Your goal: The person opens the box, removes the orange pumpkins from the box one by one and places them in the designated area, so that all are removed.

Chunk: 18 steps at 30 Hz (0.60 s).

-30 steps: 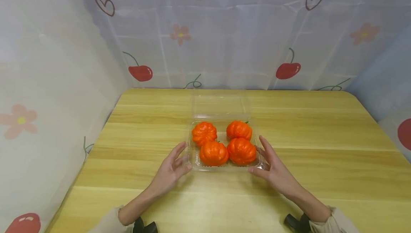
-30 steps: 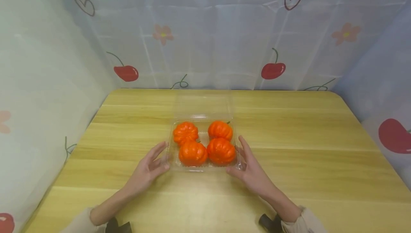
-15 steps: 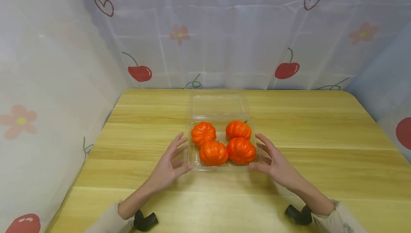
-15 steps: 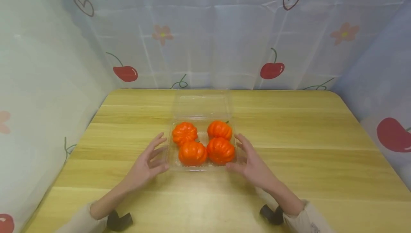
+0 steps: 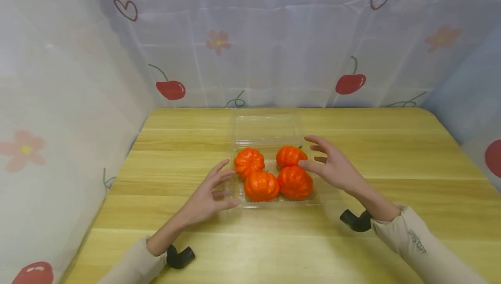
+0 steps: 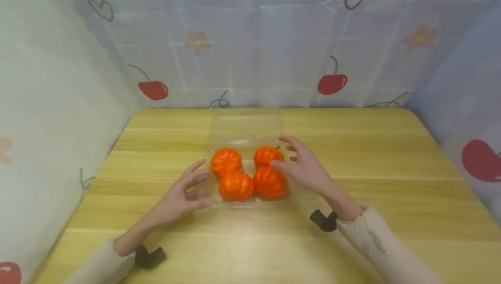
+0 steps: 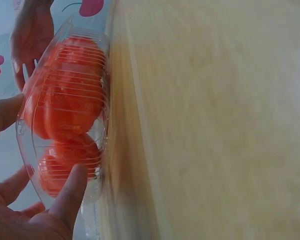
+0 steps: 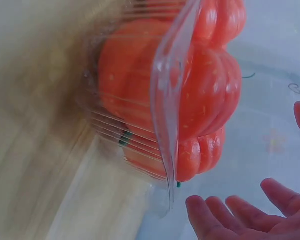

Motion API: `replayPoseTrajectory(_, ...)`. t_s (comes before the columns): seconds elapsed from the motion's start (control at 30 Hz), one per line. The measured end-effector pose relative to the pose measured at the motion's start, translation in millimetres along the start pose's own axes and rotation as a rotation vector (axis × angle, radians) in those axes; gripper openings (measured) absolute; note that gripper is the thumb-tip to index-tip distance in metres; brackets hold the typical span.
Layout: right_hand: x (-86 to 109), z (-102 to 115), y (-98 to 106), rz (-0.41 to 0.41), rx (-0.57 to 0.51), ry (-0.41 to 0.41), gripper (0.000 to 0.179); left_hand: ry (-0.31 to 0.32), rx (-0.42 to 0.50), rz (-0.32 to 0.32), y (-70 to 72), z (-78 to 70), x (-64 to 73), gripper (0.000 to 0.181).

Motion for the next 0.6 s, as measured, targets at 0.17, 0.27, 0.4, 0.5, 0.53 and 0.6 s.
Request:
replayPoseTrajectory(0.17,-16.2,2,-5,0.018,0.061,-0.006,0.07,0.022,0.02,0.011,-0.7,1.9,-1.4,0.088)
replayPoseTrajectory(0.27,-23.1,7,-9,0.025,0.099,-0.003,0.069,0.037,0.032,0.009,-0.5,1.3,-2.1,0.095)
replayPoseTrajectory(0.4,-30.1,9,-14,0.034,0.155,-0.013,0.069,0.046,0.037,0.007,-0.2,0.2,-3.0,0.097)
replayPoseTrajectory(0.5,-34.0,9,-17,0.039,0.186,-0.023,0.069,0.039,0.04,0.01,-0.7,0.7,-3.5,0.092)
replayPoseTrajectory(0.53,-35.0,9,-18,0.037,0.196,-0.022,0.068,0.035,0.041,0.011,-0.9,1.0,-3.5,0.089)
replayPoseTrajectory(0.6,-36.7,9,-19,0.031,0.209,-0.015,0.067,0.033,0.04,0.013,-1.2,2.0,-3.3,0.085)
Point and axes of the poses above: each hand's wrist, its own x-axis away from the middle knuckle, its own y-axis out of the back of the hand, z = x × y, the point moved 5 cm from there along -x, towards the middle knuckle, and after that the axes turned 11 degrees about -y, right-handed, at the moved point
